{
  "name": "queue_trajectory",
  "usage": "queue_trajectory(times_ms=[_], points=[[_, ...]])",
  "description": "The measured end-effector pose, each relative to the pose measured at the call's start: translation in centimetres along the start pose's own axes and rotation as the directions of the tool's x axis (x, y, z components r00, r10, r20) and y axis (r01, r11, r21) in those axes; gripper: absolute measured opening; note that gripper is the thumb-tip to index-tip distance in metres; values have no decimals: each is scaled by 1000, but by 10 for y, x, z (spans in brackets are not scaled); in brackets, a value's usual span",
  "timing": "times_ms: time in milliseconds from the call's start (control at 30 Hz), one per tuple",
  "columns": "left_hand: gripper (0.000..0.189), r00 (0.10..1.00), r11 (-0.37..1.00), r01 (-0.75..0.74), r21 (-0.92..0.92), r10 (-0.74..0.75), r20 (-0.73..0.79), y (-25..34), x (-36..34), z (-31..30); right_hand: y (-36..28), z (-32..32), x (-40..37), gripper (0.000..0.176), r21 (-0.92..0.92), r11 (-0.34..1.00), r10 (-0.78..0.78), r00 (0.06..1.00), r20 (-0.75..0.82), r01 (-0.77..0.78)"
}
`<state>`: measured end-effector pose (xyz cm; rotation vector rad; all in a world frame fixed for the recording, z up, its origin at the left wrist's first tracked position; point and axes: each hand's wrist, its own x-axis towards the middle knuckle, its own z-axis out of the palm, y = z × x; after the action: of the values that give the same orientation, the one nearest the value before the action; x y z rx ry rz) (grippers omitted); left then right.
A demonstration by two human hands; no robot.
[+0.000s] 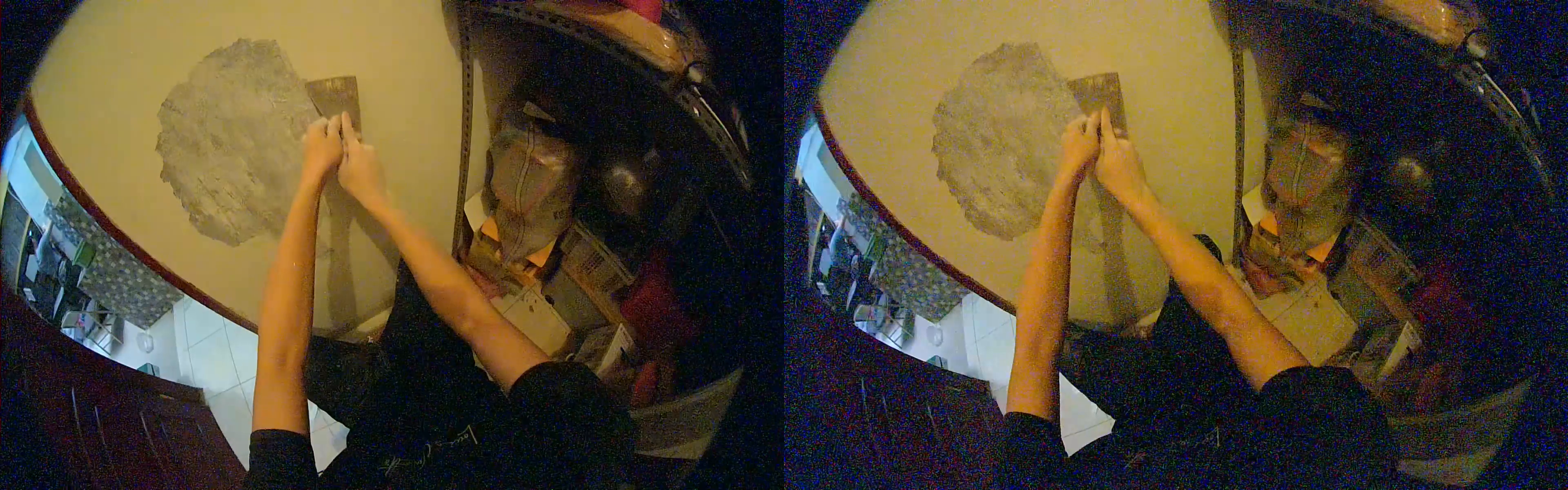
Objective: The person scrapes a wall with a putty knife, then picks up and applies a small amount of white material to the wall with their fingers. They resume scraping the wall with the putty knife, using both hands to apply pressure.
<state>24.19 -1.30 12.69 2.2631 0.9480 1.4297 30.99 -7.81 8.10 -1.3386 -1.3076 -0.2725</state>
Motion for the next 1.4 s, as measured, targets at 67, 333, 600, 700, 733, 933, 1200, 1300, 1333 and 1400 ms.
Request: queue_trajectory(times_ms=[67, 333, 600, 700, 733, 933, 1200, 1300, 1333, 1400], points=[[44, 1000, 998, 1, 60, -1, -2, -5, 0, 4, 4, 5, -1, 63, -6, 999, 35, 999, 36, -35], [34, 1000, 992, 28, -121, -29, -8, 35, 22, -20, -13, -1, 33, 70, 0, 999, -46, 998, -49, 46], [37, 999, 1000, -11, 26, 13, -47, -12, -3, 13, 5, 4, -5, 70, 10, 994, 110, 990, 94, -111], [36, 988, 989, -144, 29, 145, -50, -5, 15, 4, -13, -7, 9, 69, 0, 995, 95, 994, 53, -95], [36, 976, 977, -210, 30, 211, -49, -2, 22, 2, -22, -12, 19, 68, 11, 994, 110, 992, 57, -111], [41, 999, 1000, -1, -23, 1, -33, -2, 3, 2, -17, -13, 4, 69, -101, 987, 141, 980, 139, -127], [39, 991, 995, -76, -71, 68, -114, 8, 5, 1, -6, 0, 12, 66, -57, 995, 91, 992, 85, -87], [40, 999, 994, 21, -107, -24, -27, 23, 23, -10, -12, -7, 29, 64, -77, 994, 83, 994, 77, -78], [40, 999, 994, 28, -106, -31, -25, 21, 17, -10, -14, -9, 28, 64, -77, 995, 72, 995, 76, -66], [40, 999, 998, 53, -39, -53, 12, 15, 12, -8, -14, -8, 13, 60, -74, 993, 92, 995, 40, -88]])
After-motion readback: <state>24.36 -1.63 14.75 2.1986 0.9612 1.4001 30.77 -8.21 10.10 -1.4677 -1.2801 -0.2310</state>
